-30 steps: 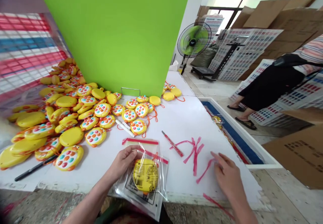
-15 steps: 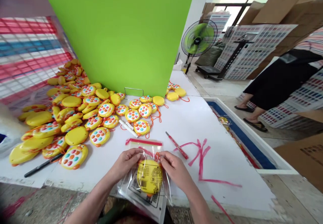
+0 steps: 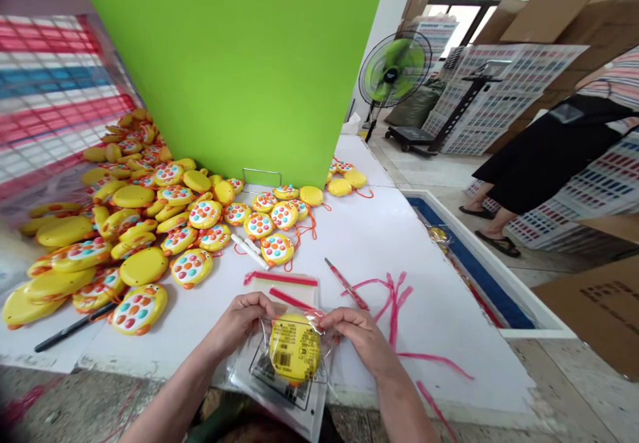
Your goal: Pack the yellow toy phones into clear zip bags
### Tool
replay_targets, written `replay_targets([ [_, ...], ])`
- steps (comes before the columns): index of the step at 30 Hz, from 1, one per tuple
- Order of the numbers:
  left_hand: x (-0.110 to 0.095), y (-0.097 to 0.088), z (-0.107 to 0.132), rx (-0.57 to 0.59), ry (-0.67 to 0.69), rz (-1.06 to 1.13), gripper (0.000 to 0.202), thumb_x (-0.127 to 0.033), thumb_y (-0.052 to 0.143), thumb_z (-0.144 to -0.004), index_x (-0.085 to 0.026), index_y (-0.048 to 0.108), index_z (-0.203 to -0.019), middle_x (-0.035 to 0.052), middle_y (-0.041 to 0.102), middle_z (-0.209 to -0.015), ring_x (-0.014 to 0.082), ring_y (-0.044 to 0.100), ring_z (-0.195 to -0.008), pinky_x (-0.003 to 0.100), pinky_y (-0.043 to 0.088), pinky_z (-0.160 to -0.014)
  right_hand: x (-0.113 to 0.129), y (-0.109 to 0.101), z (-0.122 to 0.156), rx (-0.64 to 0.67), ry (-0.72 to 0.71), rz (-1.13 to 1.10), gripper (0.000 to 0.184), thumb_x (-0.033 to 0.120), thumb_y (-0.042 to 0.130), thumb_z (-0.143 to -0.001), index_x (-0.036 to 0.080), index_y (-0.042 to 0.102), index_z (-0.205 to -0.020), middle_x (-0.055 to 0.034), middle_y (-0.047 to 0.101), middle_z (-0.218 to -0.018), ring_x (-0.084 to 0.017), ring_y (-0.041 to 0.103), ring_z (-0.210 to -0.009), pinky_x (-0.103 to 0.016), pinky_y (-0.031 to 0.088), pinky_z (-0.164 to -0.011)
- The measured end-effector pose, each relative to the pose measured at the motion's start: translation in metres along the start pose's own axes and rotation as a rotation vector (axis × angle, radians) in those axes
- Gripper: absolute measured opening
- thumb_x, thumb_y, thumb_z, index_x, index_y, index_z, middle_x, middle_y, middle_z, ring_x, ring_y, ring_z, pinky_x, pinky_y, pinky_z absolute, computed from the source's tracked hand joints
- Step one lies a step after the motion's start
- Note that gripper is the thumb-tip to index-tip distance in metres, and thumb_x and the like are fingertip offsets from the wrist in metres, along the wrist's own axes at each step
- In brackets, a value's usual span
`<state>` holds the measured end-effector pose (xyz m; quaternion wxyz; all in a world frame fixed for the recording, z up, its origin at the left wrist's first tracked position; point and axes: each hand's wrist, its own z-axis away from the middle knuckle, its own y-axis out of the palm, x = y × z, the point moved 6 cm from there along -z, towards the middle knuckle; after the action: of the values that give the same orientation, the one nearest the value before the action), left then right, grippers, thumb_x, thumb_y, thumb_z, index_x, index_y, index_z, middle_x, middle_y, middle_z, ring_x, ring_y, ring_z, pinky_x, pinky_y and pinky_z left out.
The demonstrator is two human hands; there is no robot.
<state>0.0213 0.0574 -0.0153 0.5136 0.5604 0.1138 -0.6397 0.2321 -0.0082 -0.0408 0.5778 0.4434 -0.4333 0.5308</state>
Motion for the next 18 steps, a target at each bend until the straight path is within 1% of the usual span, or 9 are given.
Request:
replay_targets([
  [2,-0.001,-0.001,0.0,-0.008,0.006,0.01,0.006,-0.019,0.059,-0.065,-0.014,0.06,-0.063,0.0026,0.067,-0.068,0.0127,0.058,-0.062,0.022,0.044,-0.061,0.005,-0.001,0.001,0.007,-0.027,0.02,0.014,0.027,0.063,-0.073,0.018,0.074,-0.072,-0.0057,0.071,-0.073,-0.018,0.062,-0.065,-0.029,0.049,-0.061],
  [4,-0.003,-0.001,0.001,-0.001,0.02,0.017,0.008,-0.022,0.059,-0.066,-0.014,0.059,-0.063,0.0042,0.067,-0.072,0.0141,0.059,-0.065,0.023,0.044,-0.061,0.011,0.0,0.002,0.031,-0.069,0.055,0.016,0.029,0.062,-0.075,0.018,0.074,-0.074,-0.0062,0.072,-0.075,-0.019,0.063,-0.069,-0.031,0.05,-0.066],
  [7,-0.007,0.001,0.003,0.022,0.045,0.031,0.022,-0.034,0.061,-0.071,-0.014,0.057,-0.063,0.0075,0.068,-0.078,0.0179,0.06,-0.074,0.025,0.045,-0.064,0.018,0.002,0.002,0.056,-0.112,0.088,0.025,0.039,0.062,-0.077,0.017,0.075,-0.08,-0.009,0.073,-0.082,-0.023,0.065,-0.078,-0.036,0.05,-0.073],
  [8,-0.008,0.002,0.004,0.018,0.055,0.021,0.026,-0.038,0.062,-0.072,-0.014,0.056,-0.062,0.0071,0.066,-0.076,0.018,0.06,-0.074,0.025,0.045,-0.065,0.018,0.003,0.002,0.049,-0.107,0.097,0.028,0.042,0.062,-0.078,0.017,0.075,-0.082,-0.0092,0.073,-0.082,-0.023,0.065,-0.076,-0.036,0.051,-0.072],
  [10,-0.008,0.003,0.005,-0.021,0.08,-0.059,0.032,-0.042,0.064,-0.073,-0.015,0.052,-0.059,0.0038,0.062,-0.066,0.0156,0.057,-0.068,0.023,0.043,-0.062,0.018,0.006,0.002,0.02,-0.076,0.119,0.03,0.044,0.064,-0.077,0.016,0.075,-0.08,-0.0076,0.073,-0.075,-0.018,0.062,-0.064,-0.031,0.05,-0.062],
  [13,-0.009,0.006,0.009,-0.089,0.137,-0.316,0.035,-0.044,0.06,-0.077,-0.016,0.051,-0.058,-0.0009,0.055,-0.057,0.0104,0.049,-0.055,0.02,0.037,-0.053,0.015,0.003,0.003,-0.033,-0.042,0.132,0.031,0.045,0.068,-0.074,0.015,0.075,-0.079,-0.004,0.069,-0.062,-0.013,0.055,-0.05,-0.026,0.046,-0.049],
  [15,-0.011,0.01,0.013,-0.095,0.188,-0.525,0.032,-0.041,0.057,-0.08,-0.016,0.053,-0.061,-0.0009,0.056,-0.06,0.01,0.048,-0.054,0.02,0.036,-0.052,0.014,-0.009,0.002,-0.078,-0.029,0.112,0.031,0.044,0.07,-0.073,0.015,0.076,-0.081,-0.0057,0.071,-0.065,-0.015,0.058,-0.052,-0.025,0.047,-0.047],
  [16,-0.012,0.014,0.015,-0.084,0.215,-0.626,0.027,-0.038,0.057,-0.08,-0.016,0.054,-0.064,0.0001,0.059,-0.066,0.0105,0.05,-0.056,0.02,0.037,-0.053,0.015,-0.021,0.001,-0.131,-0.037,0.086,0.03,0.044,0.072,-0.071,0.015,0.076,-0.082,-0.0073,0.072,-0.069,-0.016,0.061,-0.056,-0.026,0.048,-0.048],
  [18,-0.013,0.022,0.019,-0.056,0.283,-0.826,0.015,-0.029,0.06,-0.078,-0.016,0.058,-0.07,0.0038,0.066,-0.086,0.0129,0.056,-0.066,0.022,0.043,-0.06,0.022,-0.054,0.0,-0.36,-0.128,-0.026,0.029,0.041,0.076,-0.067,0.016,0.075,-0.081,-0.0095,0.074,-0.078,-0.02,0.066,-0.066,-0.028,0.052,-0.052],
])
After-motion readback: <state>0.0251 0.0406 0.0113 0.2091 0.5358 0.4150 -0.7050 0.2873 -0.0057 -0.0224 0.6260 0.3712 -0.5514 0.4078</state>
